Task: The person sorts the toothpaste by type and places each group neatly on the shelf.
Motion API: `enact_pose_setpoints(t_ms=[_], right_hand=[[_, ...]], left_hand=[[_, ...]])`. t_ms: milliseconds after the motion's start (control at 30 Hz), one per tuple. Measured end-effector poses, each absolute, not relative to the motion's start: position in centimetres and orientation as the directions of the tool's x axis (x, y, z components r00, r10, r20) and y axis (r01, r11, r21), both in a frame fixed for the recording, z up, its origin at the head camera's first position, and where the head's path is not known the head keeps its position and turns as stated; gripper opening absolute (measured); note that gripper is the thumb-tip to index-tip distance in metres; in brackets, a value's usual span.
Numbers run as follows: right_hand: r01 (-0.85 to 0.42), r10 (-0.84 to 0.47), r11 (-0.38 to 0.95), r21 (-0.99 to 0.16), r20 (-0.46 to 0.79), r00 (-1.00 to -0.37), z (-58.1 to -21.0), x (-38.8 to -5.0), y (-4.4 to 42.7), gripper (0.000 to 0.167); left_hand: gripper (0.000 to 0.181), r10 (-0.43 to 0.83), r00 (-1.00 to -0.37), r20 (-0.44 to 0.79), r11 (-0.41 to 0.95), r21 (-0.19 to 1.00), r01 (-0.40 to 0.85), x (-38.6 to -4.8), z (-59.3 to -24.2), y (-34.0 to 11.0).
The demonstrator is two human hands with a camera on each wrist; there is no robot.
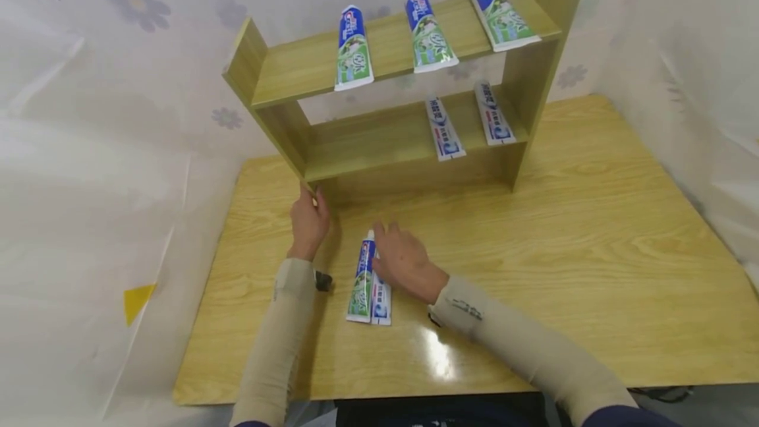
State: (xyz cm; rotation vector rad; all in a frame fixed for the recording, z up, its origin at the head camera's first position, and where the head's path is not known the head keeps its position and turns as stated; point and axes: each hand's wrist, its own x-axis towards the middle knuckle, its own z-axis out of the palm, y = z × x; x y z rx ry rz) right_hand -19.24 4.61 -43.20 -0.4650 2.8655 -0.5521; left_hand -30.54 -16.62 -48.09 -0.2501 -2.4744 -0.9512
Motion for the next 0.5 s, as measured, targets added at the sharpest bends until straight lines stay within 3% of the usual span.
enact_pose_setpoints(t_ms=[500], right_hand=[[-0.223,-0.320,0.882,-0.415,-0.178,-0.931,-46.3,-18.8,3.6,0.076]], left_hand=[[0.039,-0.022,-0.903,0.429,0.748,0.606,0.270,-30.3,-48.0,-16.6]])
